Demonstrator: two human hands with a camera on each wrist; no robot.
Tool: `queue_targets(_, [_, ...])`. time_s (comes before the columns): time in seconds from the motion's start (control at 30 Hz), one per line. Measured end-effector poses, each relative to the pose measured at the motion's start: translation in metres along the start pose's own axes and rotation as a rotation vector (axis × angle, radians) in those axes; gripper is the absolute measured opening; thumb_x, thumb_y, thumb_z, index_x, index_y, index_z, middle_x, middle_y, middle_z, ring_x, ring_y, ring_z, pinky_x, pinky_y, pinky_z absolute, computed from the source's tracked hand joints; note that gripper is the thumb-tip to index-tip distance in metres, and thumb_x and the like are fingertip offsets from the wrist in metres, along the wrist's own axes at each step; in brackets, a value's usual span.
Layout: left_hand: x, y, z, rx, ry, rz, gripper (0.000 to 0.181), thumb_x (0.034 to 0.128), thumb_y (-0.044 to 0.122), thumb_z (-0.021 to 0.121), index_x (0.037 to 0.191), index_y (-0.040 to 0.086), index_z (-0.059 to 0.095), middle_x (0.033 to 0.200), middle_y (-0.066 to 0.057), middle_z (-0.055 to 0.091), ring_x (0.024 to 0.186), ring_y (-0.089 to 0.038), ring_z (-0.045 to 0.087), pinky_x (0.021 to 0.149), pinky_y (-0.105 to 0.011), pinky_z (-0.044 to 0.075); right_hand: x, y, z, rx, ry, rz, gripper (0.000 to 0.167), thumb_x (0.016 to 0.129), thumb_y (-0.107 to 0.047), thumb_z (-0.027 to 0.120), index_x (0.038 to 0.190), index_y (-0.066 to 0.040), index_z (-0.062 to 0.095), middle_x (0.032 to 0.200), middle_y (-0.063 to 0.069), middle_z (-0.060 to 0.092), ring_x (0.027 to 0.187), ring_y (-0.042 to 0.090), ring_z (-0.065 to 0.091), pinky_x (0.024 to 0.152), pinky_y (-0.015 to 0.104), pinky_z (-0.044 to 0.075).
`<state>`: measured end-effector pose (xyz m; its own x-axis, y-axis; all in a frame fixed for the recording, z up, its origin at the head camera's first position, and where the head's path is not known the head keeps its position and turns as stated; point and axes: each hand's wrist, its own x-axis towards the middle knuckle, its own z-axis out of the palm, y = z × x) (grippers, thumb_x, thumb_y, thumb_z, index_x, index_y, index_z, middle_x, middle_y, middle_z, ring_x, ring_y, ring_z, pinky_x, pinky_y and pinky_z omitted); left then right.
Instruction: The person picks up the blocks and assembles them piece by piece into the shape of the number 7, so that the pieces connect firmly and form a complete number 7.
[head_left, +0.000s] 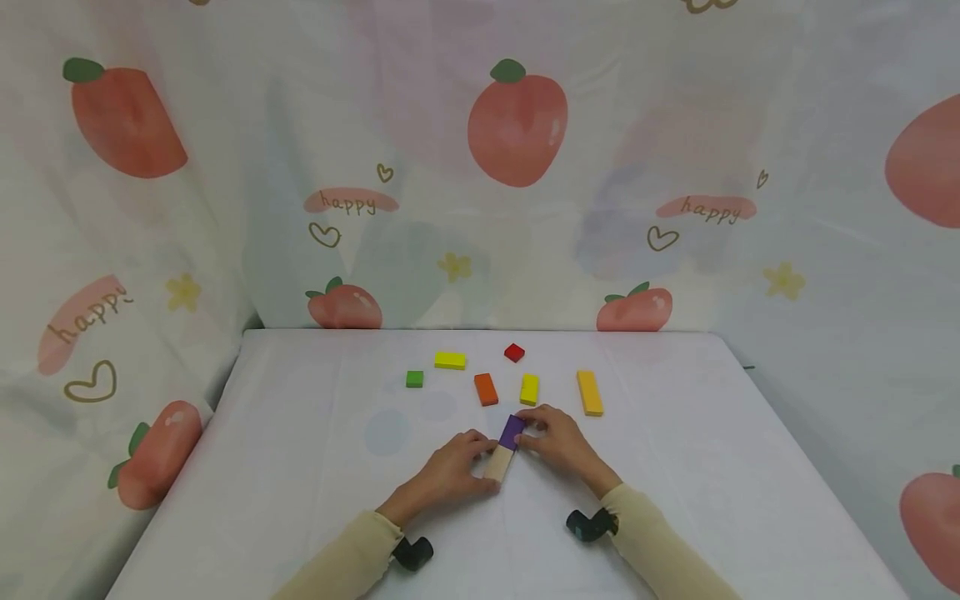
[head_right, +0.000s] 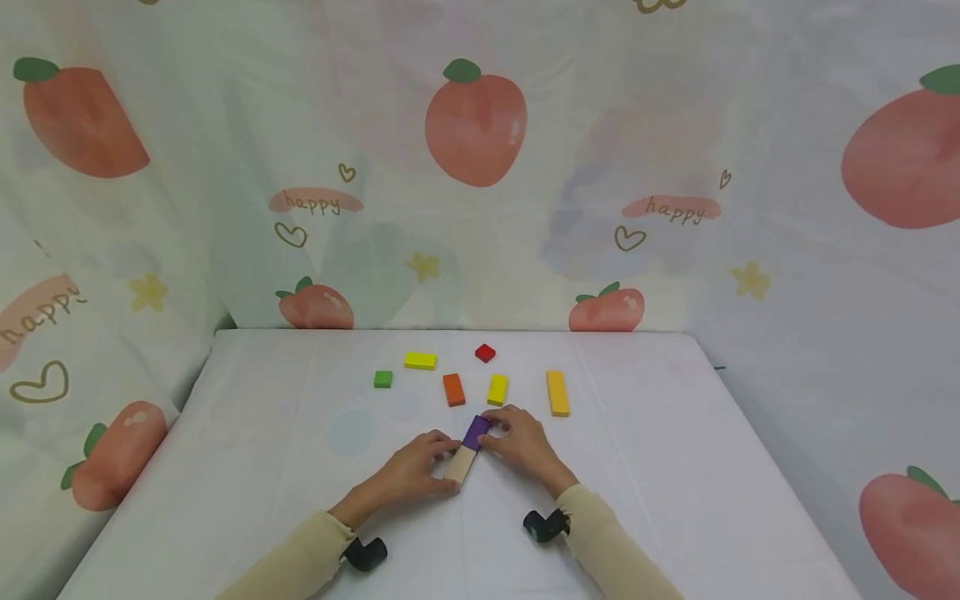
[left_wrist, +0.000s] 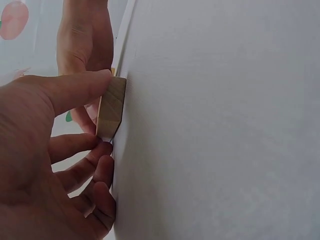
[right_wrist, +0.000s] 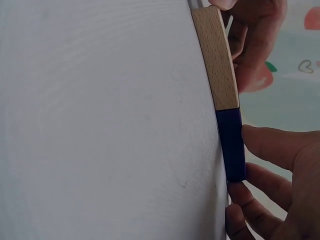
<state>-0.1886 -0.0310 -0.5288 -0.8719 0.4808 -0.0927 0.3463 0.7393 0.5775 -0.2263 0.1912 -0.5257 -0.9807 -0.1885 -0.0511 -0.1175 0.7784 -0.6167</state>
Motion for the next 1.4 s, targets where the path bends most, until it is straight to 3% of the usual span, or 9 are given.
queue_targets(0.43, [-0.003, 0.006, 0.0, 0.019, 0.017, -0.012, 0.064, 0.081, 0.046, 0.077, 0.135, 0.018, 0.059, 0.12, 0.004, 0.059, 0.101, -0.009, 0.054, 0.087, -0.028, 0.051, 0.004, 0.003, -0.003, -0.017, -0.033, -0.048, 0.039, 0.085, -0.027, 0.076, 0.123, -0.024, 0.069, 0.111, -0.002, 0.066, 0.099, 0.017, 0.058, 0.087, 0.039, 0.052])
queue_targets(0.77, [0.004, 0.006, -0.002, -0.011, 0.016, -0.044, 0.054, 0.0885, 0.041, 0.071, 0.136, 0.019, 0.059, 0.117, 0.005, 0.06, 0.098, -0.007, 0.053, 0.088, -0.027, 0.051, 0.002, 0.004, -0.001, -0.008, -0.026, -0.033, 0.039, 0.086, -0.027, 0.075, 0.124, -0.025, 0.068, 0.114, -0.002, 0.066, 0.101, 0.017, 0.058, 0.09, 0.04, 0.052])
queue_targets(1.17, [0.017, 0.007, -0.007, 0.006, 0.001, 0.029, 0.051, 0.0892, 0.037, 0.071, 0.138, 0.028, 0.058, 0.12, 0.003, 0.059, 0.107, -0.012, 0.054, 0.094, -0.032, 0.051, 0.0, 0.004, -0.001, 0.041, -0.005, -0.006, 0.037, 0.085, -0.027, 0.076, 0.121, -0.024, 0.068, 0.112, -0.004, 0.066, 0.101, 0.016, 0.056, 0.09, 0.04, 0.05])
queue_targets(1.4, [0.022, 0.004, -0.006, 0.018, -0.01, 0.014, 0.05, 0.0887, 0.04, 0.071, 0.137, 0.031, 0.059, 0.12, 0.005, 0.059, 0.107, -0.011, 0.054, 0.093, -0.032, 0.051, -0.002, 0.002, -0.001, 0.045, 0.001, -0.014, 0.036, 0.087, -0.027, 0.075, 0.122, -0.023, 0.068, 0.111, -0.004, 0.066, 0.101, 0.017, 0.056, 0.089, 0.04, 0.05])
